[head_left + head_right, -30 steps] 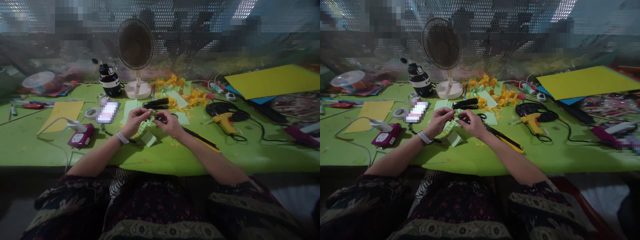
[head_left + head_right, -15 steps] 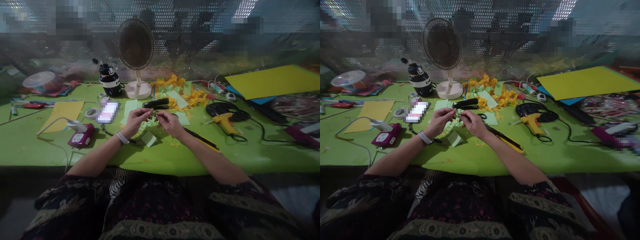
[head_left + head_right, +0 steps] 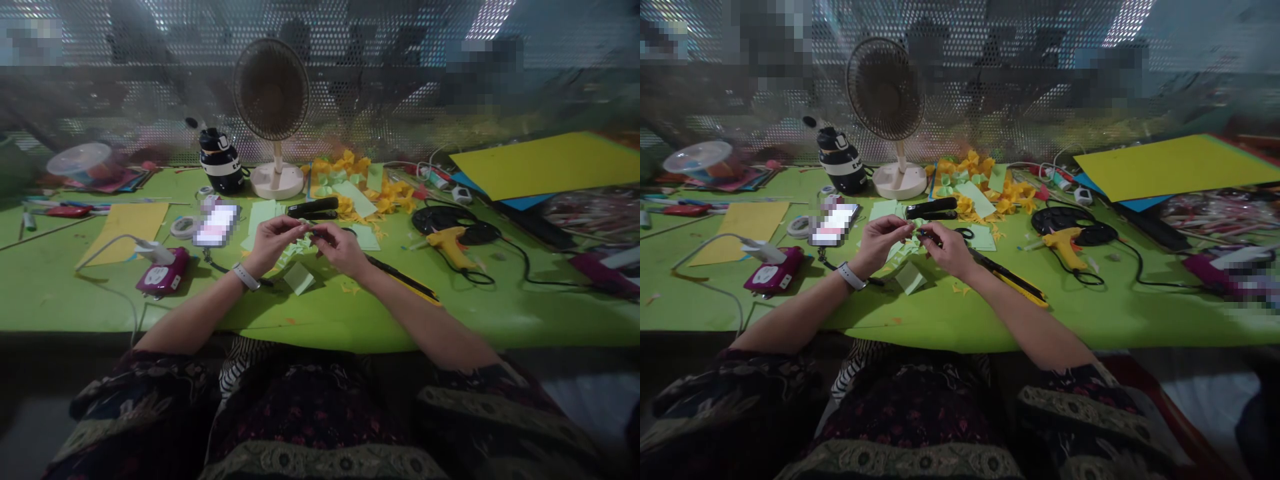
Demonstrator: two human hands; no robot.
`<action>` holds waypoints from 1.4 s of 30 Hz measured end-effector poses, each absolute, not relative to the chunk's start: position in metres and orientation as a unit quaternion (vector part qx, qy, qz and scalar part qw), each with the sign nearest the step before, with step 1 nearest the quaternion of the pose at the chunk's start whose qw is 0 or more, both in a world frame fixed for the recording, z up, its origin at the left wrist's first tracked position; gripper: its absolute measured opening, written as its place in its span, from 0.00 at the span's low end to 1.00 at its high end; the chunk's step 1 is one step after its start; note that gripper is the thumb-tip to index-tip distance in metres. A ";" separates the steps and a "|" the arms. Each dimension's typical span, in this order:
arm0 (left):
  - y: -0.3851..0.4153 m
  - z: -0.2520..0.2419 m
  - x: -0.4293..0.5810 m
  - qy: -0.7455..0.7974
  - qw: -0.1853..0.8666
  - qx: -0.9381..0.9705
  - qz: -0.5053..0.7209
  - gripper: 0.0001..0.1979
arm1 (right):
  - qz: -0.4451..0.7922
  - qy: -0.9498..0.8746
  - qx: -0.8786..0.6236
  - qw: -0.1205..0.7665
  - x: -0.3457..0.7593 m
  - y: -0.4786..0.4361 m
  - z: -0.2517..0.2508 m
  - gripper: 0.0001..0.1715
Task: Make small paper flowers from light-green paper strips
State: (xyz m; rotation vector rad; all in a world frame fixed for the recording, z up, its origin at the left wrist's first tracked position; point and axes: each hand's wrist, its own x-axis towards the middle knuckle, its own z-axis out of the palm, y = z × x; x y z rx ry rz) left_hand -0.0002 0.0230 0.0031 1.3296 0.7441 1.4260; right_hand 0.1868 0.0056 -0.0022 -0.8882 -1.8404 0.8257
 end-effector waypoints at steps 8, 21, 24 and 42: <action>0.025 0.001 -0.002 0.302 0.494 0.563 0.590 0.12 | 0.307 -0.753 -0.367 0.451 0.187 0.006 -0.002 0.14; 0.026 -0.001 -0.002 0.301 0.492 0.567 0.588 0.12 | 0.314 -0.745 -0.376 0.453 0.186 0.004 -0.001 0.16; 0.027 0.001 -0.003 0.296 0.491 0.553 0.605 0.11 | 0.306 -0.748 -0.379 0.451 0.187 0.004 -0.002 0.16; 0.026 0.011 -0.003 0.317 0.523 0.497 0.616 0.15 | 0.266 -0.764 -0.387 0.441 0.187 0.006 -0.003 0.15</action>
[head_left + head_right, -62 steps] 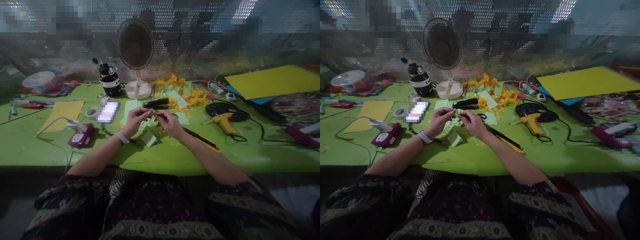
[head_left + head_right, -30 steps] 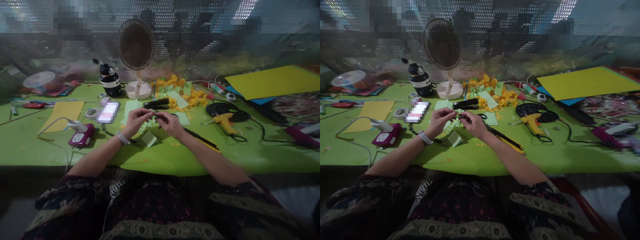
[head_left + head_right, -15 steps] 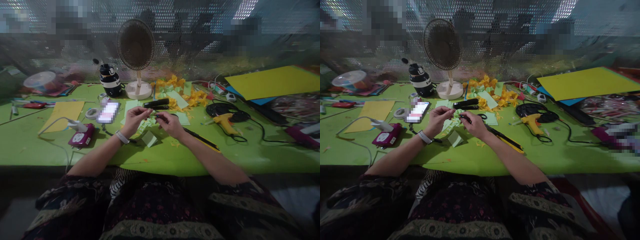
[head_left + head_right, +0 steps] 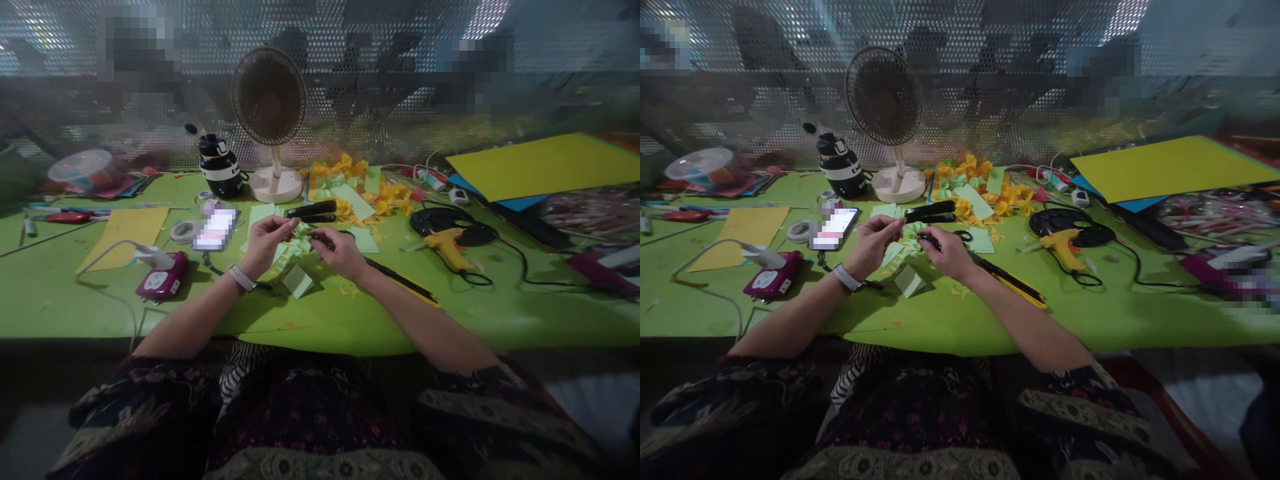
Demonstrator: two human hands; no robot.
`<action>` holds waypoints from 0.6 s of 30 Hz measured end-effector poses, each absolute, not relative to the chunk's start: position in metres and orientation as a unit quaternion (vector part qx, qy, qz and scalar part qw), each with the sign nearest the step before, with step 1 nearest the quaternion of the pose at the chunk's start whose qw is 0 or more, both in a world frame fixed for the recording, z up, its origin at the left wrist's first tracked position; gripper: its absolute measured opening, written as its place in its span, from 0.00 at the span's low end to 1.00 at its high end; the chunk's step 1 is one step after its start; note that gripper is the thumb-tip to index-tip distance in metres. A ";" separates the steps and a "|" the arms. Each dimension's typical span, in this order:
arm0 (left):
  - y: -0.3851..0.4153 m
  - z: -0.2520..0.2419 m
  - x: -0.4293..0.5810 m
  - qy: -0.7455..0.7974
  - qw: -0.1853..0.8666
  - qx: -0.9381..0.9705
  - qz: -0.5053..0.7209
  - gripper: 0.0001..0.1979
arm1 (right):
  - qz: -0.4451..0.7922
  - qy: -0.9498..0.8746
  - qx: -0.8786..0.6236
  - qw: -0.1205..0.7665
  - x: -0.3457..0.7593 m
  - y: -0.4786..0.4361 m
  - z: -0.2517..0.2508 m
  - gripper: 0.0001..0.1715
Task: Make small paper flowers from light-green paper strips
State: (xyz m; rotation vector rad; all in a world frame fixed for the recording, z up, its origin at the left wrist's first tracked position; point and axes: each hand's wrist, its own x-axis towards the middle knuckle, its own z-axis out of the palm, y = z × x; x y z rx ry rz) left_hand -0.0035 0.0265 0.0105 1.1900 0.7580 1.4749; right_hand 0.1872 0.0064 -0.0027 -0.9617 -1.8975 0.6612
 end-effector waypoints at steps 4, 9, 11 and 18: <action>0.027 0.010 -0.004 0.324 0.528 0.494 0.609 0.15 | 0.241 -0.768 -0.389 0.448 0.187 0.008 -0.004 0.14; 0.031 0.010 -0.006 0.337 0.541 0.474 0.607 0.17 | 0.209 -0.756 -0.409 0.466 0.188 0.007 -0.002 0.11; 0.033 0.011 -0.008 0.341 0.542 0.463 0.612 0.17 | 0.215 -0.751 -0.415 0.466 0.188 0.007 0.000 0.09; 0.032 0.010 -0.013 0.327 0.587 0.486 0.559 0.17 | 0.353 -0.651 -0.431 0.516 0.191 0.005 0.012 0.04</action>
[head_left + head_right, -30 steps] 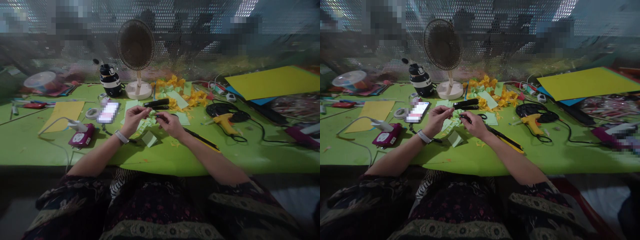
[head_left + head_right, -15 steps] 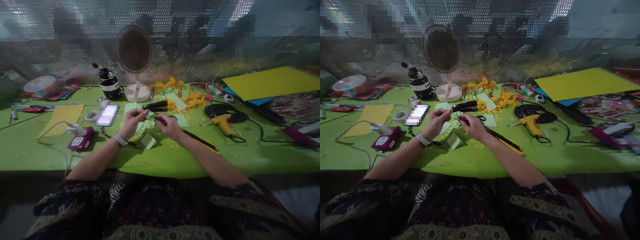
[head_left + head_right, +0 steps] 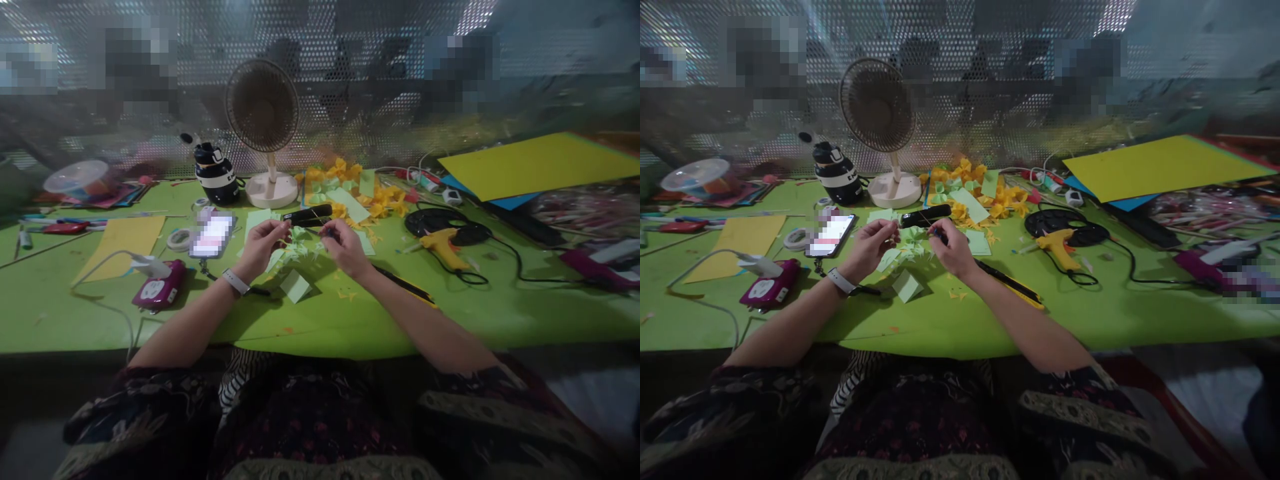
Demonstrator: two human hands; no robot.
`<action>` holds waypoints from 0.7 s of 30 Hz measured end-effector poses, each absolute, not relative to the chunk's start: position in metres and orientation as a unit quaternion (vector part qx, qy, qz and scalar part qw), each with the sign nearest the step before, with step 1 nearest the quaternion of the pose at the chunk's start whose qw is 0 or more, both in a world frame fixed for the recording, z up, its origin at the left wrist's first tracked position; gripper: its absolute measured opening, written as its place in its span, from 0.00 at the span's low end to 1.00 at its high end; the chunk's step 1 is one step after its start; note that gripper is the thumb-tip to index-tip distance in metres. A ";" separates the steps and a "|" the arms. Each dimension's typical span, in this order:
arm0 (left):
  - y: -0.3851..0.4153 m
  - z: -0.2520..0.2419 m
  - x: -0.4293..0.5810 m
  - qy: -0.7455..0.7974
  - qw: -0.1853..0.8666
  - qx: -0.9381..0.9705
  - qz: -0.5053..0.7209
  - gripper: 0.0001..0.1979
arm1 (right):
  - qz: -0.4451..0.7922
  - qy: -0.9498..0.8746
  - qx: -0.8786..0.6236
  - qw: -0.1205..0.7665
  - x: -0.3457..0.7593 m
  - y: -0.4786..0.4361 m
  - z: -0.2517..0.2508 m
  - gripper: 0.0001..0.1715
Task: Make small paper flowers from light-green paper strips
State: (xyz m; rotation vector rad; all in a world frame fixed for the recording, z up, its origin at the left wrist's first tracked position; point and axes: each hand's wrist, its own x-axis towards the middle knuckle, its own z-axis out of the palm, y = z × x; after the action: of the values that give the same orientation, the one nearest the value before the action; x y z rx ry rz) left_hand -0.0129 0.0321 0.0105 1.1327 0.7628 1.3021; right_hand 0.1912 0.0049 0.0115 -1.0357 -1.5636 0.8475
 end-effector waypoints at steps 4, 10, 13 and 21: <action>0.027 0.010 -0.010 0.312 0.634 0.502 0.499 0.17 | 0.468 -0.620 -0.392 0.493 0.191 0.001 0.022 0.06; 0.023 0.011 -0.007 0.311 0.665 0.477 0.484 0.18 | 0.588 -0.585 -0.357 0.430 0.183 -0.003 0.022 0.15; 0.023 0.007 -0.006 0.309 0.685 0.452 0.480 0.17 | 0.619 -0.565 -0.341 0.426 0.179 -0.003 0.017 0.19; 0.025 -0.006 0.004 0.283 0.705 0.431 0.487 0.15 | 0.626 -0.547 -0.344 0.437 0.176 -0.004 0.012 0.23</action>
State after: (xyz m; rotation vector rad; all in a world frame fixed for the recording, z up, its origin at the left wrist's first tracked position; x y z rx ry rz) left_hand 0.0038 0.0250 -0.0060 0.9593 0.6294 1.0826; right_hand 0.1756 -0.0041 0.0122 -0.8545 -1.3598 1.5562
